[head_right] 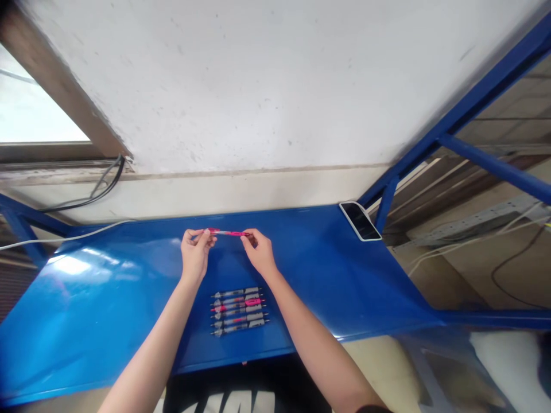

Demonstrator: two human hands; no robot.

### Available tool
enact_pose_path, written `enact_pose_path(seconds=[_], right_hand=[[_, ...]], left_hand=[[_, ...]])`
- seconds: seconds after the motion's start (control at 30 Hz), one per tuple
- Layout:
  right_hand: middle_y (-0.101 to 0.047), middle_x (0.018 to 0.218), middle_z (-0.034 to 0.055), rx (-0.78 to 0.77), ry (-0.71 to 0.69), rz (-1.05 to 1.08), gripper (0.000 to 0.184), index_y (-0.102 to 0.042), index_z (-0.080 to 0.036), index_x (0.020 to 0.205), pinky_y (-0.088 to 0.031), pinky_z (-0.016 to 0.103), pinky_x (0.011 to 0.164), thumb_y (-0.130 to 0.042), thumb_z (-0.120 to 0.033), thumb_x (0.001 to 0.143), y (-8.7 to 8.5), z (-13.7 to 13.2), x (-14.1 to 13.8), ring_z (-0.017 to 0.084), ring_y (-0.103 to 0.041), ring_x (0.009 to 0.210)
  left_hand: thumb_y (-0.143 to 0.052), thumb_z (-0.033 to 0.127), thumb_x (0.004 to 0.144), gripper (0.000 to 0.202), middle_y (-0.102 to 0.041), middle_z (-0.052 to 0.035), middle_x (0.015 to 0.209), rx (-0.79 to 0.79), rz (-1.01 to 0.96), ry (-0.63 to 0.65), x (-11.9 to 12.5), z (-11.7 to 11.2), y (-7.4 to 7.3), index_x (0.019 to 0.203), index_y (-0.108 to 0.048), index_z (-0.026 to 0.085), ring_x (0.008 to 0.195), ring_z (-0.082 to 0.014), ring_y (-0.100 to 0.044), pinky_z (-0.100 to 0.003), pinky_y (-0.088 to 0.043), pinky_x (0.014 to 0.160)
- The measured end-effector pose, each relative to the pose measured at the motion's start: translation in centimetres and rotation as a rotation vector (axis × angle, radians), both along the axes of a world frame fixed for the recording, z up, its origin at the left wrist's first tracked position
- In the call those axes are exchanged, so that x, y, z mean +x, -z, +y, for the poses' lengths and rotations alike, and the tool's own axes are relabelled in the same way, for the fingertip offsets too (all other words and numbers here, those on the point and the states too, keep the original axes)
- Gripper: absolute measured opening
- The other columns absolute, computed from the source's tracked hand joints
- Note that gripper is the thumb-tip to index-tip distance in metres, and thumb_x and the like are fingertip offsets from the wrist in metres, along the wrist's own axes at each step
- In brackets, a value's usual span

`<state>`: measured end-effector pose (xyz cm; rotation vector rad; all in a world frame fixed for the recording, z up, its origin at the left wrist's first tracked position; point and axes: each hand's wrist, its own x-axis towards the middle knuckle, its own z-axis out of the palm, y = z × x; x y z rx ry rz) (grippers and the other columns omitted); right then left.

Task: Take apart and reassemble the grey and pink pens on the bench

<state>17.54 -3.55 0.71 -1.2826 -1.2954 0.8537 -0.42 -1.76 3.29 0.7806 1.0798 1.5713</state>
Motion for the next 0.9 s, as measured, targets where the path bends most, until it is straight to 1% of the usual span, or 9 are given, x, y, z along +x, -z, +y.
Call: enact_pose_path(seconds=[0.13, 0.27, 0.33, 0.4, 0.47, 0.57, 0.67, 0.73, 0.9], right_hand=[[-0.072, 0.081, 0.0045, 0.006, 0.003, -0.01, 0.028, -0.07, -0.02, 0.1, -0.056, 0.032, 0.068, -0.063, -0.045, 0.091, 0.2, 0.2, 0.5, 0.019, -0.067, 0.07], [-0.073, 0.085, 0.0056, 0.007, 0.021, -0.055, 0.026, -0.071, -0.02, 0.101, -0.057, 0.034, 0.072, -0.062, -0.043, 0.091, 0.5, 0.7, 1.5, 0.02, -0.068, 0.075], [-0.073, 0.086, 0.0063, 0.005, 0.036, -0.13, 0.024, -0.072, -0.02, 0.1, -0.057, 0.035, 0.075, -0.061, -0.039, 0.09, 0.7, 1.0, 2.1, 0.021, -0.068, 0.077], [-0.073, 0.09, 0.0075, 0.017, 0.042, -0.254, 0.02, -0.073, -0.021, 0.098, -0.057, 0.038, 0.079, -0.061, -0.034, 0.09, 1.0, 1.2, 2.6, 0.023, -0.067, 0.081], [-0.072, 0.094, 0.0091, 0.028, 0.039, -0.378, 0.02, -0.075, -0.021, 0.099, -0.056, 0.042, 0.085, -0.06, -0.03, 0.09, 1.5, 1.4, 2.9, 0.025, -0.067, 0.086], [-0.07, 0.098, 0.0115, 0.025, 0.047, -0.508, 0.022, -0.076, -0.02, 0.103, -0.054, 0.046, 0.092, -0.058, -0.028, 0.092, 2.1, 1.5, 3.1, 0.028, -0.064, 0.096], [-0.067, 0.103, 0.0139, 0.015, 0.07, -0.577, 0.025, -0.077, -0.019, 0.106, -0.053, 0.048, 0.096, -0.057, -0.029, 0.094, 2.4, 1.4, 3.0, 0.031, -0.062, 0.102], [-0.066, 0.104, 0.0151, 0.01, 0.072, -0.603, 0.027, -0.077, -0.018, 0.109, -0.052, 0.049, 0.096, -0.056, -0.029, 0.096, 2.5, 1.4, 2.9, 0.032, -0.06, 0.103], [-0.066, 0.109, 0.0166, 0.009, 0.057, -0.663, 0.033, -0.072, -0.017, 0.122, -0.051, 0.053, 0.099, -0.054, -0.026, 0.096, 2.6, 1.3, 2.8, 0.034, -0.059, 0.106]], left_hand=[[-0.084, 0.037, 0.074, 0.045, -0.071, -0.0007, 0.074, -0.06, 0.039, 0.036, -0.1, 0.2, 0.3, 0.098, -0.049, 0.021, 0.068, -0.0179, -0.074, -0.024, -0.05, 0.06], [-0.082, 0.038, 0.076, 0.036, -0.074, -0.0054, 0.077, -0.07, 0.208, 0.105, -0.5, 0.5, 0.7, 0.094, -0.058, 0.019, 0.075, -0.0202, -0.075, -0.026, -0.052, 0.065], [-0.083, 0.035, 0.074, 0.029, -0.074, -0.006, 0.076, -0.049, 0.339, 0.121, -0.8, 0.6, 0.9, 0.088, -0.064, 0.018, 0.073, -0.0193, -0.073, -0.026, -0.052, 0.066], [-0.085, 0.03, 0.071, 0.022, -0.074, -0.0056, 0.074, -0.021, 0.453, 0.109, -1.1, 0.7, 1.0, 0.081, -0.069, 0.018, 0.071, -0.0189, -0.07, -0.027, -0.051, 0.066], [-0.086, 0.026, 0.068, 0.017, -0.074, -0.0047, 0.073, 0.009, 0.515, 0.088, -1.4, 0.7, 1.2, 0.076, -0.072, 0.02, 0.069, -0.0192, -0.067, -0.027, -0.051, 0.066], [-0.085, 0.023, 0.068, 0.012, -0.073, -0.0034, 0.07, 0.051, 0.559, 0.098, -1.8, 0.9, 1.5, 0.074, -0.075, 0.022, 0.067, -0.0201, -0.066, -0.029, -0.051, 0.067], [-0.081, 0.022, 0.072, 0.005, -0.075, -0.0048, 0.074, 0.094, 0.649, 0.144, -2.1, 1.0, 1.9, 0.076, -0.078, 0.024, 0.069, -0.0226, -0.067, -0.032, -0.052, 0.069], [-0.078, 0.022, 0.075, 0.004, -0.076, -0.0061, 0.077, 0.123, 0.712, 0.158, -2.2, 1.2, 2.2, 0.078, -0.079, 0.024, 0.07, -0.0241, -0.066, -0.034, -0.052, 0.071], [-0.076, 0.022, 0.076, 0.005, -0.075, -0.0076, 0.079, 0.208, 0.801, 0.111, -2.4, 1.3, 2.7, 0.079, -0.078, 0.026, 0.075, -0.0272, -0.064, -0.039, -0.053, 0.081]])
